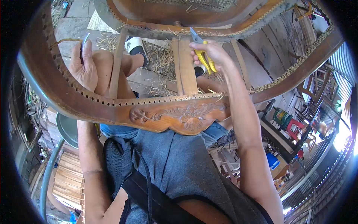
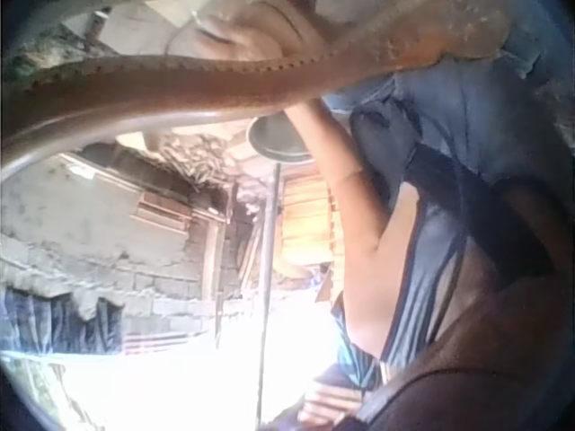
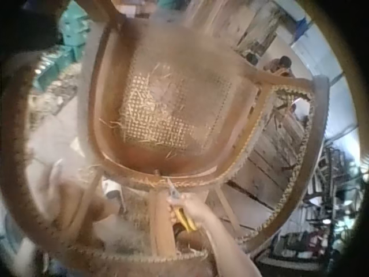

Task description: Weaving and securing decorative trim to the seat of a wooden chair.

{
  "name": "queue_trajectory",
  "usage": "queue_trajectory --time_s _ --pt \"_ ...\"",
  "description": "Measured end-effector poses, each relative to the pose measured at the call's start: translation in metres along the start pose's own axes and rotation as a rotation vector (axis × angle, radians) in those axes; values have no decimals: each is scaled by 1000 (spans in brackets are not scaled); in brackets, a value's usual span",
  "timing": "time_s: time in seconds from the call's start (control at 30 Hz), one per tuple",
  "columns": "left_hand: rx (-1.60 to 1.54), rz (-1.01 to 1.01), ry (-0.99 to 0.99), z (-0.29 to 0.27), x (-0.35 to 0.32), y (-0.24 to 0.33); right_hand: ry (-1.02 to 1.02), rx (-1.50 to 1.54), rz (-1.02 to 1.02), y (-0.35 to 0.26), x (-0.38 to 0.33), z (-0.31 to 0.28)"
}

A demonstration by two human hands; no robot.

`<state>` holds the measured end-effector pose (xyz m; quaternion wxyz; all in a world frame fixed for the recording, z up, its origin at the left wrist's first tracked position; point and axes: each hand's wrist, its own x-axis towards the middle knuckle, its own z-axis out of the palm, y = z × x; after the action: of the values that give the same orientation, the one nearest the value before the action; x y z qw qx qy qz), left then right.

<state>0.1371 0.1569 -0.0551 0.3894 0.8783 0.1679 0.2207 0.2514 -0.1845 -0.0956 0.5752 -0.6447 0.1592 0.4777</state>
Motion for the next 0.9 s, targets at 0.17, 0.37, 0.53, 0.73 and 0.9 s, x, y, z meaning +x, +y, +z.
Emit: queue_trajectory --time_s 0.17,0.37,0.53,0.73,0.9 --pt "-16 52 38 0 0 -6 -243 500 186 7 4 -23" --pt "48 -65 -24 -3 0 -1 -157 656 195 21 22 -18" --pt "55 -102 -33 -2 -1 1 -175 676 102 38 31 -18" --pt "25 -52 -4 -1 -3 -7 -73 668 153 42 47 -12" --pt "-9 -41 -18 1 -2 0 117 527 102 40 61 -10"
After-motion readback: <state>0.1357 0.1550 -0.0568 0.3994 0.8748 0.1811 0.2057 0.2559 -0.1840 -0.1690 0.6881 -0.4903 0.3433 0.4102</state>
